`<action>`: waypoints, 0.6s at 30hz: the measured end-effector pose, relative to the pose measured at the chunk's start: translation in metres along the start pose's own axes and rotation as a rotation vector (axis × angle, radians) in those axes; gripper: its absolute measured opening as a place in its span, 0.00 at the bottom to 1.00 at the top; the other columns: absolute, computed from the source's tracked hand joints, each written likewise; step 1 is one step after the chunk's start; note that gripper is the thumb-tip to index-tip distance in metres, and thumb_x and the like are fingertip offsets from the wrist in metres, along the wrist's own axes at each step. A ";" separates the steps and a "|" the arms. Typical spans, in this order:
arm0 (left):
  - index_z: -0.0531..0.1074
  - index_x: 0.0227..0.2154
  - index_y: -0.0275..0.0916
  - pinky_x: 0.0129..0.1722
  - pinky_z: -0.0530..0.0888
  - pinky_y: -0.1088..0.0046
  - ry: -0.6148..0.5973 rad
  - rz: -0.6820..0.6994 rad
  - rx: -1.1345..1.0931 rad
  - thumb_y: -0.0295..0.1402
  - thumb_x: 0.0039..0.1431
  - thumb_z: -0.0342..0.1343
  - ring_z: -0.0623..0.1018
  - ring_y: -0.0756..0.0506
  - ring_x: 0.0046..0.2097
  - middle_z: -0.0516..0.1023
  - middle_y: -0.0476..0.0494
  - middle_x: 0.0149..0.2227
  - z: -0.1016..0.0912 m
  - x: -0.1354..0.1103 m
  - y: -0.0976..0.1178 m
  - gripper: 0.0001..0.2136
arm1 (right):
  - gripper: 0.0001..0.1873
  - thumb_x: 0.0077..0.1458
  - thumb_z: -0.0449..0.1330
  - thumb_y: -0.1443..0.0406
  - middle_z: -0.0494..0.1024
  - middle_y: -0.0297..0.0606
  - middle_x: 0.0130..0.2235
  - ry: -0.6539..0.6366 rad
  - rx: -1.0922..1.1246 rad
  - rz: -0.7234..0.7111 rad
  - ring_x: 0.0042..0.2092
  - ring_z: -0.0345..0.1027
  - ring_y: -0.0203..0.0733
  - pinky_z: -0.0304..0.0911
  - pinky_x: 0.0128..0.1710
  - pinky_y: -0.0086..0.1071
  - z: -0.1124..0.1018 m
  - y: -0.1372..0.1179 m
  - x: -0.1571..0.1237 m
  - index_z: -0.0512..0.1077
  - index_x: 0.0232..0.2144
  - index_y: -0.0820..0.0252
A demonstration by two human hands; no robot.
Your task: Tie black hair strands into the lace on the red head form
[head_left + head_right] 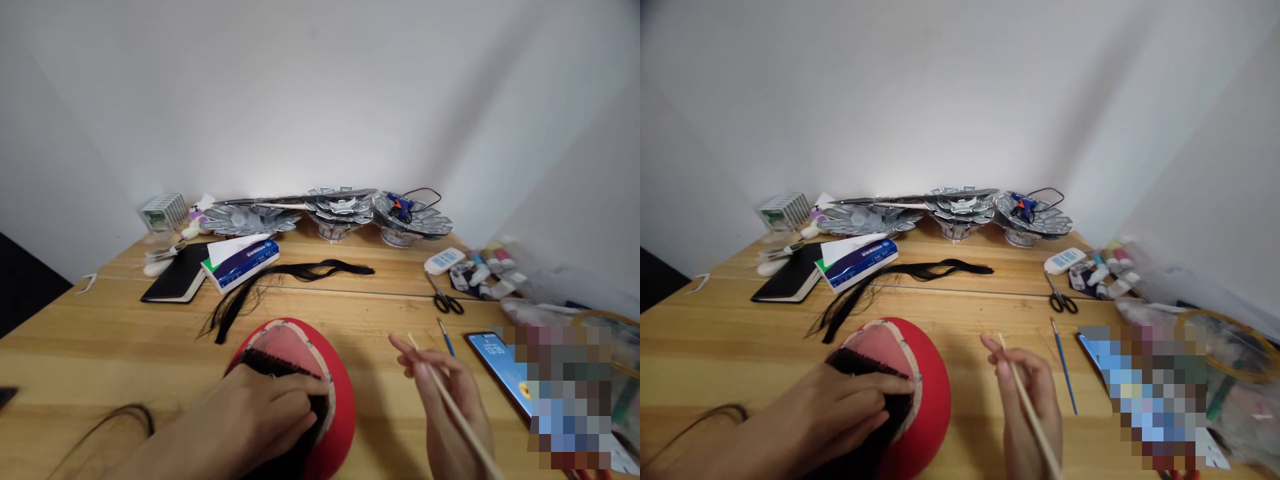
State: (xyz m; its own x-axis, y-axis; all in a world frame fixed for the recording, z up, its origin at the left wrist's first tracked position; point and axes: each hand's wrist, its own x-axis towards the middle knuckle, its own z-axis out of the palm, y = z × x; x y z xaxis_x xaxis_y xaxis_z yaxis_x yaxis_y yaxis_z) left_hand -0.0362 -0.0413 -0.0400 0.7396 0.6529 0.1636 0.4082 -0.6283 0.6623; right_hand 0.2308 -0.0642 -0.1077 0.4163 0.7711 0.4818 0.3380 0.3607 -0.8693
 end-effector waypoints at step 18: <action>0.69 0.30 0.39 0.23 0.76 0.77 0.269 0.320 0.196 0.31 0.81 0.38 0.84 0.52 0.26 0.88 0.51 0.42 0.012 0.004 -0.014 0.21 | 0.07 0.67 0.64 0.66 0.84 0.34 0.33 -0.480 0.340 0.111 0.30 0.77 0.37 0.72 0.31 0.26 0.040 -0.008 -0.021 0.81 0.41 0.47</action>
State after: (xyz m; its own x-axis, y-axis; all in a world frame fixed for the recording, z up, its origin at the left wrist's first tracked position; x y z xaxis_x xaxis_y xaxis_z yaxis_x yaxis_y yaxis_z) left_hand -0.0327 -0.0356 -0.0573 0.6905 0.4834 0.5381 0.2947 -0.8674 0.4010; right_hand 0.1856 -0.0622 -0.1153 -0.0214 0.9359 0.3516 -0.0081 0.3515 -0.9362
